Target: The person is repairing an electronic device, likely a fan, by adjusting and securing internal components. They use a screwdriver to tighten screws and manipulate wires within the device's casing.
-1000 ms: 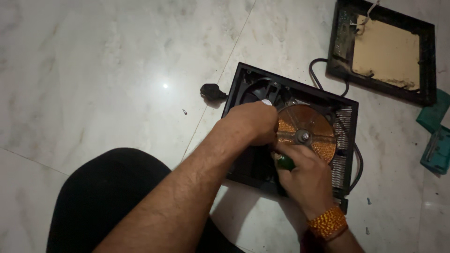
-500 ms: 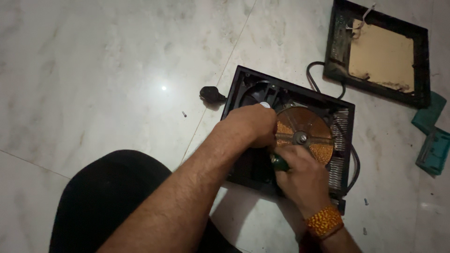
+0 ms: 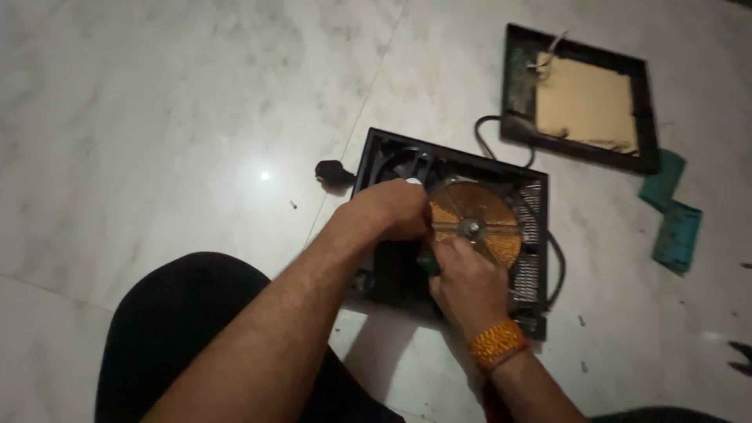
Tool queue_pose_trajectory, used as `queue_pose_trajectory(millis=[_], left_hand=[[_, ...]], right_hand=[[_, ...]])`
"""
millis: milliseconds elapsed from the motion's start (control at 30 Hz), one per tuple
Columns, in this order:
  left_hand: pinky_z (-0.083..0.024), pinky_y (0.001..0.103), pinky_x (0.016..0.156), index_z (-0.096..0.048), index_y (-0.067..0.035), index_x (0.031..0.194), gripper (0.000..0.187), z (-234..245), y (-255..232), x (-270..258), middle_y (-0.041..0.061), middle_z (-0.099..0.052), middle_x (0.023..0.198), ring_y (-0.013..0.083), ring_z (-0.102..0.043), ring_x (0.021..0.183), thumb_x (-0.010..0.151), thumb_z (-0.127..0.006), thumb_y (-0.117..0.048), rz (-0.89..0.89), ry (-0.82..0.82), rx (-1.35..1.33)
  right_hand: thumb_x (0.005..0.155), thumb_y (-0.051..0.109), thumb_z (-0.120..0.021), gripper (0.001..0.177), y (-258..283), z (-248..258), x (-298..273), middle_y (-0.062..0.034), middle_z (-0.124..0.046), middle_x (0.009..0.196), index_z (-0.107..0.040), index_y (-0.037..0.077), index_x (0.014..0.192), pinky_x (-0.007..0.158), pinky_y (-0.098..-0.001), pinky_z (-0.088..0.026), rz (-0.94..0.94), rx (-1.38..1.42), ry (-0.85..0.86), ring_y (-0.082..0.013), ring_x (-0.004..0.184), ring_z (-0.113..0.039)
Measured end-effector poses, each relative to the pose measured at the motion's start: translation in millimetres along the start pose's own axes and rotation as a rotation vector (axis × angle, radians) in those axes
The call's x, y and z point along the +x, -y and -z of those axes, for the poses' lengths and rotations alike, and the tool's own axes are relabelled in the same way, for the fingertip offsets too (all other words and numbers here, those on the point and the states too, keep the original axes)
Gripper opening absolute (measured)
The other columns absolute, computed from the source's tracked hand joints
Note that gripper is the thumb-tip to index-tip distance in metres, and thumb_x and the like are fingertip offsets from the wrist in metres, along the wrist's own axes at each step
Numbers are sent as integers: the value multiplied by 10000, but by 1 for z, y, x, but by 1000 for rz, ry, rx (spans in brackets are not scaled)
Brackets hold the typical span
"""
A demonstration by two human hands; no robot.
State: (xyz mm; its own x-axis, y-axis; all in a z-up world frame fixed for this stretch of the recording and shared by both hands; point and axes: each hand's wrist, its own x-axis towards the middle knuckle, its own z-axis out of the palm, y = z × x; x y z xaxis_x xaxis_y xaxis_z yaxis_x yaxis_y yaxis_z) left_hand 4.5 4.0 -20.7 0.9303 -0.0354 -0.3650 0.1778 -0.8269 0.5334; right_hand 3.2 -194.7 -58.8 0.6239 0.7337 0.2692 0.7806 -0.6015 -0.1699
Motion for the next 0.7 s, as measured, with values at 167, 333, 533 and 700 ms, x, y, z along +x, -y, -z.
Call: queue_pose_trajectory(millis=[167,333,533,700], left_hand=[[-564,450,888,-787,-159,1077,292,-8,-5,1,169,-749,1056,352,-718,993,861,-686,-327,-61,-86,31],[-558,465,871,-781,-118,1072,375,-37,-9,-10,215,-742,985,388,-714,946,929,-642,-436,-99,-286,-110],[-570,453,862,-775,-106,1072,351,-61,-4,-23,218,-750,979,391,-727,939,873,-655,-369,-16,-509,-328],[-561,433,875,-808,-95,1064,348,-63,-18,-34,205,-763,990,368,-714,958,887,-674,-363,-15,-635,-316]], right_hand=[[712,91,-752,245,-7,-8,-1,-73,-685,975,-696,77,950,616,-447,-588,-30,-11,41,-319,752,-721],[929,189,-630,150,-14,-24,7,-142,-722,885,-723,76,898,682,-477,-591,-145,-103,130,-349,807,-730],[862,128,-588,189,-10,-23,17,-170,-748,895,-742,89,963,695,-504,-588,-75,-7,56,-392,809,-736],[950,247,-613,226,6,14,16,-196,-759,967,-778,98,986,802,-487,-590,-213,-67,161,-378,902,-736]])
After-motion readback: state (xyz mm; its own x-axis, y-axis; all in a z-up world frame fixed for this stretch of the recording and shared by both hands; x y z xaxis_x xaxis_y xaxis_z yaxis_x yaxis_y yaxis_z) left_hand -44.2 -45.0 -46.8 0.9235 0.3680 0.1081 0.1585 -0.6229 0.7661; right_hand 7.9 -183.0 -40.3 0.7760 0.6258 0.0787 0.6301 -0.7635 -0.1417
